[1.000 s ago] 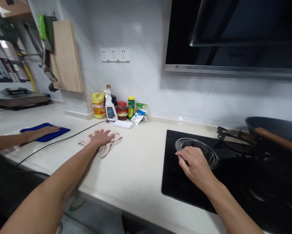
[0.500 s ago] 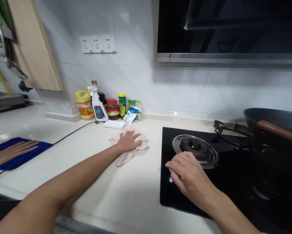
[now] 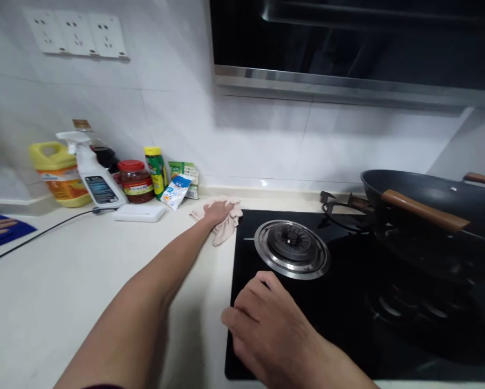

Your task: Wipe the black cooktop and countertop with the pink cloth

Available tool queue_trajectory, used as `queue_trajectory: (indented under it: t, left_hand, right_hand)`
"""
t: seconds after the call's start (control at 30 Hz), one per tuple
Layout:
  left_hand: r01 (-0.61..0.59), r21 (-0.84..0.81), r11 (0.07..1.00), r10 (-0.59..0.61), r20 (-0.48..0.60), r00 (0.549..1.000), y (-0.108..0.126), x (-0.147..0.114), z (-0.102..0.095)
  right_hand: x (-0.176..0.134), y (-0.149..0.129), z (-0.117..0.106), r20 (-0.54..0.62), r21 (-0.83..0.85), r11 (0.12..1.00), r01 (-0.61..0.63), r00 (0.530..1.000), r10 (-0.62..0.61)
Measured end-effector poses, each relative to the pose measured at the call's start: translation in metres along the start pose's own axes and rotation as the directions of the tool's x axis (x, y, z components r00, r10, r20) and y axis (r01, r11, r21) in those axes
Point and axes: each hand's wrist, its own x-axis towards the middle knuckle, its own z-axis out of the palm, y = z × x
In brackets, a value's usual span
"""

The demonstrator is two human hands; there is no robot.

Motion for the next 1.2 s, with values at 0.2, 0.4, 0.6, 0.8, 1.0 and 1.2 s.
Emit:
queue_trajectory:
  t: [0.2,0.4,0.6,0.8,1.0,1.2]
  left_hand:
    - [-0.085,-0.062,0.994,0.09,0.078,0.993,0.061,0.009,0.008]
    - [-0.11,-0.072,0.991,0.119,0.143,0.983,0.083,-0.028,0.003]
    - [-0.142,-0.082,0.986,0.154,0.167,0.974,0.09,-0.097,-0.007]
    - [-0.172,-0.079,0.982,0.183,0.153,0.971,0.1,-0.184,-0.021]
    - [-0.26,-0.047,0.965,0.263,0.105,0.959,0.11,-0.262,-0.029]
    - [-0.424,-0.087,0.901,0.432,0.108,0.895,0.138,-0.298,-0.033]
  right_hand:
    - [0.001,0.01,-0.002,-0.117,-0.033,0.999,-0.034,0.993,0.03]
    - [-0.01,0.049,-0.021,-0.517,0.012,0.952,-0.307,0.813,0.269]
    - [-0.021,0.078,-0.023,-0.586,-0.022,0.874,-0.486,0.714,0.383]
    - [-0.027,0.092,-0.012,-0.592,0.028,0.829,-0.559,0.659,0.464]
    - [-0.032,0.104,-0.006,-0.591,0.106,0.785,-0.61,0.596,0.543]
    - [-0.035,0.113,0.001,-0.536,0.123,0.757,-0.642,0.599,0.594]
